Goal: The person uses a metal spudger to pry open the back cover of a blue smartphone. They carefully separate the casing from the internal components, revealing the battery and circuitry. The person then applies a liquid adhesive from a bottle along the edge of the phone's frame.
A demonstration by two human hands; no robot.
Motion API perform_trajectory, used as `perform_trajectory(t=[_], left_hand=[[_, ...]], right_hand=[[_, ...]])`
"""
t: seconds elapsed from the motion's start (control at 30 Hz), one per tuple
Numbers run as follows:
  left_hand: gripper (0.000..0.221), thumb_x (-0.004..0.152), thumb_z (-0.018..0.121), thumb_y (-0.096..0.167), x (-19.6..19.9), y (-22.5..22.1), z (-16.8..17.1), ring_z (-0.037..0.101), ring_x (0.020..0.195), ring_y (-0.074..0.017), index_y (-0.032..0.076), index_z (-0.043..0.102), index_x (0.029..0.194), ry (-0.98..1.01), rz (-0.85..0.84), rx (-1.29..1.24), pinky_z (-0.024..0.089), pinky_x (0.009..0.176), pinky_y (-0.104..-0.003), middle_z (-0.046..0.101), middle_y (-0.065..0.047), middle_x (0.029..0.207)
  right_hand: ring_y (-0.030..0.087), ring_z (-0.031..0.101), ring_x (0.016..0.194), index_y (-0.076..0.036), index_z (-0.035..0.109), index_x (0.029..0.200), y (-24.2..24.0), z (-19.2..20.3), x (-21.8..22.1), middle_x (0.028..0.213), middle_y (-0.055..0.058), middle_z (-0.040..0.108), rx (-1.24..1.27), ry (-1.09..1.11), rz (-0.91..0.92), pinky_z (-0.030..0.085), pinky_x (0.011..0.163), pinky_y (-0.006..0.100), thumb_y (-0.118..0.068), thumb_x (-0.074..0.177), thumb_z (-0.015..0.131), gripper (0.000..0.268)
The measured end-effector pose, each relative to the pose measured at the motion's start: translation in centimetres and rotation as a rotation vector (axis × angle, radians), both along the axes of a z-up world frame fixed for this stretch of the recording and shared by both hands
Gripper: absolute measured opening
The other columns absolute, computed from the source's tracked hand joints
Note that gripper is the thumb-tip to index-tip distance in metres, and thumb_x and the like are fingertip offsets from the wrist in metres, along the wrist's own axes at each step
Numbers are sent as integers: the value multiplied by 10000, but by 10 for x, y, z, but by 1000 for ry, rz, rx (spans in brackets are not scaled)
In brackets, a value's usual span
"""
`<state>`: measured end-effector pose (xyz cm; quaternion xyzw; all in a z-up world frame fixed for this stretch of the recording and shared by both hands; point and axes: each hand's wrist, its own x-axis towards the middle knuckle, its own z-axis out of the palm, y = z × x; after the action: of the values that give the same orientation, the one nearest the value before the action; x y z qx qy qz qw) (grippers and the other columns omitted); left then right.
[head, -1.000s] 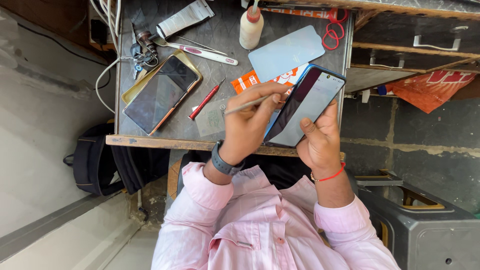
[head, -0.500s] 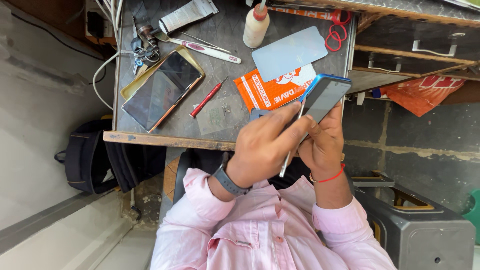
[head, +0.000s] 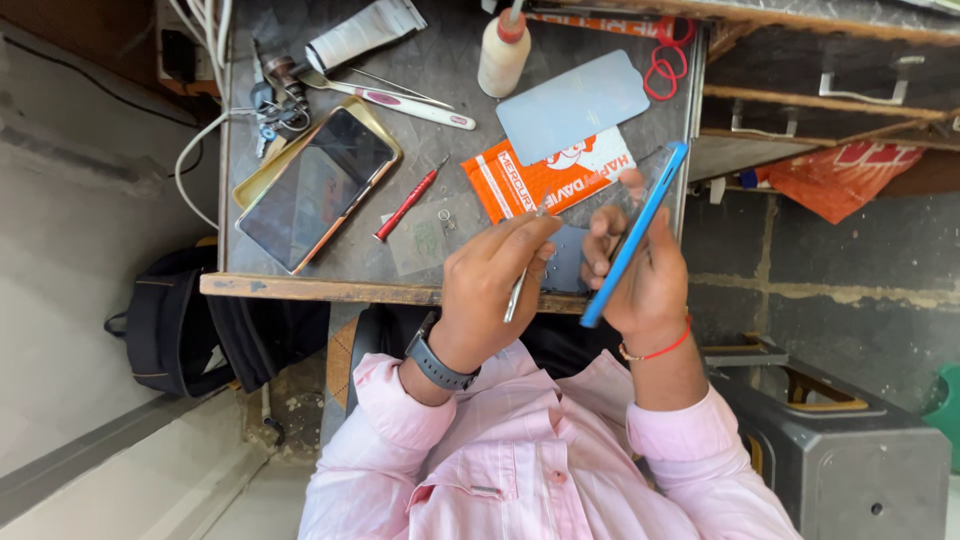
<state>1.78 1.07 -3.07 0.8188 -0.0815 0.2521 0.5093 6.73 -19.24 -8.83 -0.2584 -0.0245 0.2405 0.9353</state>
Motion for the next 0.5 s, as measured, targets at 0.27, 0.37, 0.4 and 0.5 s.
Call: perform_trajectory(t=[0.27, 0.37, 0.4, 0.5], left_hand=[[199, 942, 688, -27, 0, 3, -20, 717, 896, -325, 45, 675, 1127, 35, 30, -2, 574, 785, -406, 720, -133, 1011], [202, 940, 684, -40, 0, 5, -24, 721, 923, -335, 34, 667, 1128, 10, 22, -24, 580, 807, -403, 713, -145, 1013], [203, 941, 682, -44, -1, 5, -25, 724, 935, -338, 30, 662, 1130, 0, 21, -31, 583, 816, -402, 711, -150, 1018], [189, 938, 680, -53, -1, 7, -26, 719, 918, -341, 26, 671, 1109, 46, 8, -37, 574, 807, -405, 713, -156, 996]], right_hand=[[196, 514, 717, -37, 367, 1584, 0, 2, 13, 1191, 263, 560, 379, 201, 399, 452, 609, 278, -358, 1110, 453, 579], [203, 506, 695, -27, 345, 1603, 0, 1, 14, 1184, 281, 556, 490, 218, 478, 441, 609, 288, -354, 1107, 467, 607], [206, 503, 690, -27, 337, 1613, 0, 0, 13, 1181, 284, 558, 516, 225, 493, 439, 612, 293, -350, 1112, 468, 610], [223, 512, 660, -50, 318, 1612, 2, -2, 19, 1185, 291, 554, 606, 181, 611, 413, 603, 316, -366, 1094, 475, 626]])
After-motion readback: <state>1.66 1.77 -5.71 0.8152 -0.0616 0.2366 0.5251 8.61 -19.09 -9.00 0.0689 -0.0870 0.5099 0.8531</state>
